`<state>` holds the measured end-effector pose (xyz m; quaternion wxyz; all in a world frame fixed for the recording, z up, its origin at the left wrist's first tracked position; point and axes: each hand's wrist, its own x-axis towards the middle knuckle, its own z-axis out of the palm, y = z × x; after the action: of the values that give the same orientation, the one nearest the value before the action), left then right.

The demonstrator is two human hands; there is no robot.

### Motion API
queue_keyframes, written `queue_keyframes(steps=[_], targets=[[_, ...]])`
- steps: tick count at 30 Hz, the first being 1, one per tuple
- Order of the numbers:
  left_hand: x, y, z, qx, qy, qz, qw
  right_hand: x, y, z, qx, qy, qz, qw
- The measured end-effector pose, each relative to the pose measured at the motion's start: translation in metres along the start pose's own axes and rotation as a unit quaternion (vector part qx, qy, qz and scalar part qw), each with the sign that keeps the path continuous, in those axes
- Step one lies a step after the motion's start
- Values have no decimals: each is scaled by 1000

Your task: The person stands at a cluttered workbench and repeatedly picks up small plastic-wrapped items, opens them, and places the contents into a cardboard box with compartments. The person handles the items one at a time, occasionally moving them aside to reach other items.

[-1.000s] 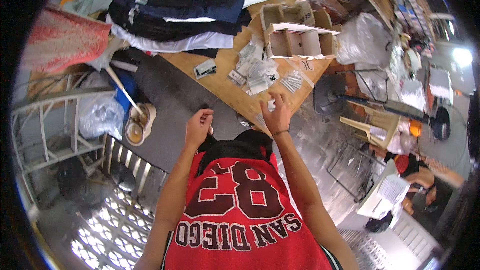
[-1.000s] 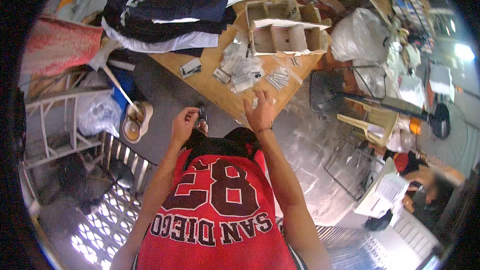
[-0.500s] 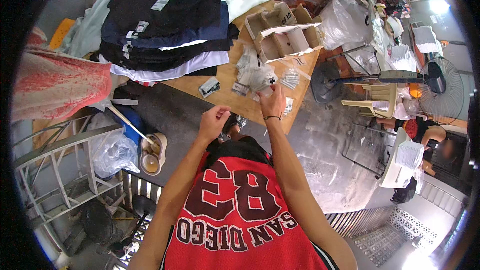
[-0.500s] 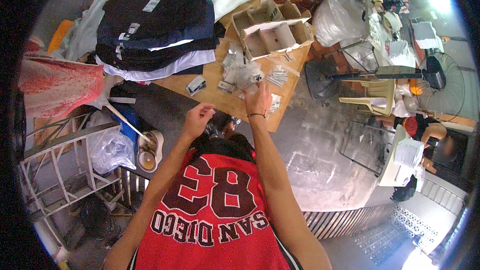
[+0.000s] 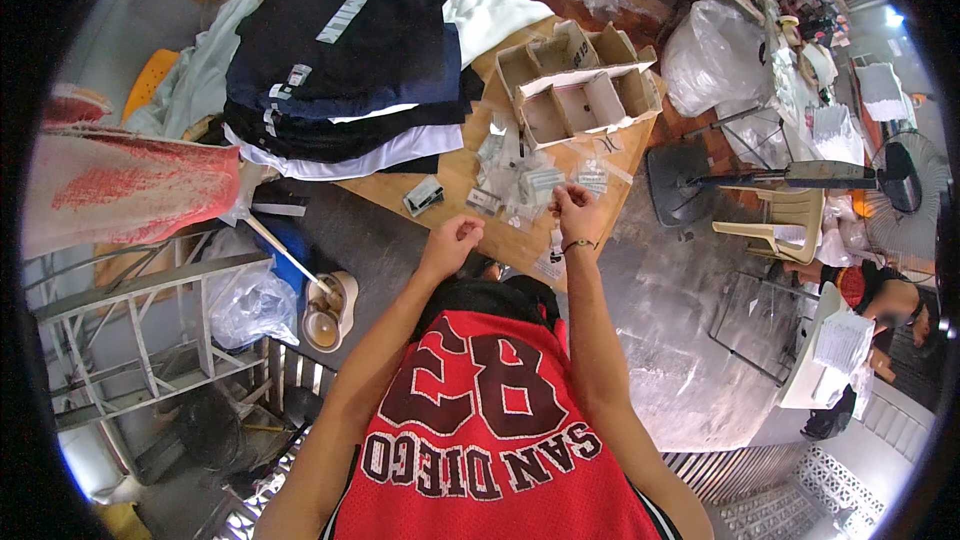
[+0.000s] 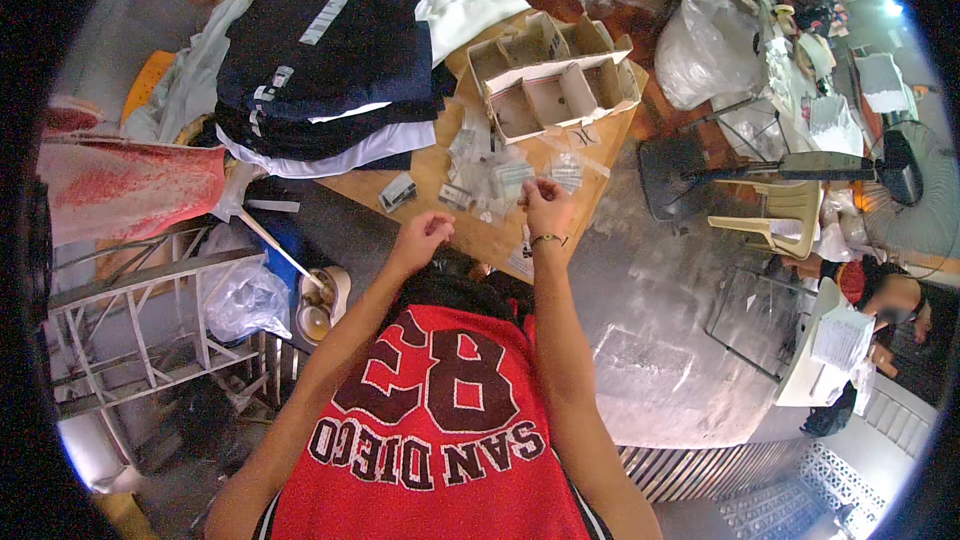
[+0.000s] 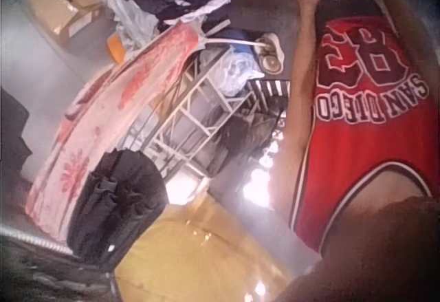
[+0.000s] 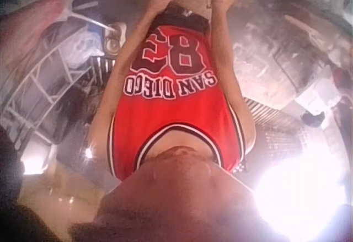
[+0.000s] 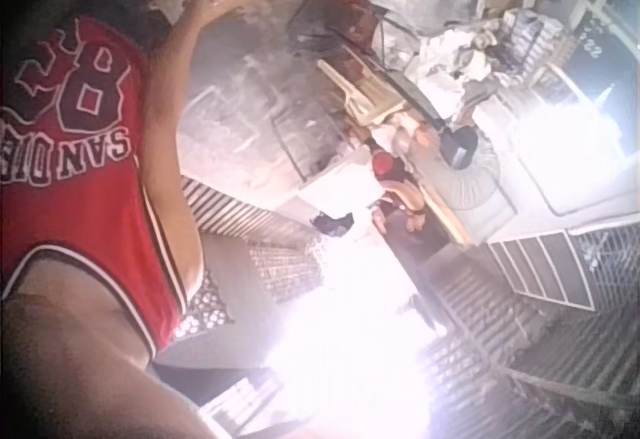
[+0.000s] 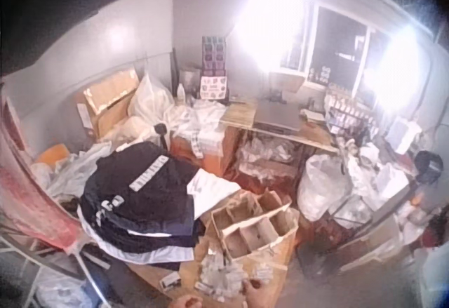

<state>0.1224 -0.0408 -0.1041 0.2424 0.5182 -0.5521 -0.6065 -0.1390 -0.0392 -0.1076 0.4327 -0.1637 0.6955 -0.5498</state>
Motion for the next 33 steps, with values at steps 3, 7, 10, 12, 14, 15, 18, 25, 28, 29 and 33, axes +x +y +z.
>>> queue_keyframes(steps=[3,7,10,12,14,15,18,25,28,29,33], targets=[[6,7,9,5,-13,-10,1000,-5,-9,-3,50,-2,11,999],[20,36,24,-201,-67,-100,972,-21,-31,5,47,-9,-23,999],[32,83,32,-388,-86,-216,892,-40,-51,12,-41,-18,-156,987],[42,104,28,-511,-132,-299,795,-54,-58,16,-126,-34,-324,937],[51,110,23,-574,-178,-283,748,-60,-65,18,-198,-82,-420,882],[54,109,21,-596,-209,-253,733,-65,-66,17,-237,-105,-462,848],[57,104,12,-591,-250,-206,739,-82,-70,21,-311,-88,-461,826],[52,114,-15,-515,-291,-193,783,-124,-91,49,-329,-75,-378,862],[50,116,-27,-471,-330,-200,793,-130,-106,59,-331,-115,-298,888],[49,116,-30,-460,-346,-201,793,-130,-106,59,-342,-127,-303,880],[45,114,-43,-460,-378,-220,773,-134,-110,64,-359,-172,-310,864]])
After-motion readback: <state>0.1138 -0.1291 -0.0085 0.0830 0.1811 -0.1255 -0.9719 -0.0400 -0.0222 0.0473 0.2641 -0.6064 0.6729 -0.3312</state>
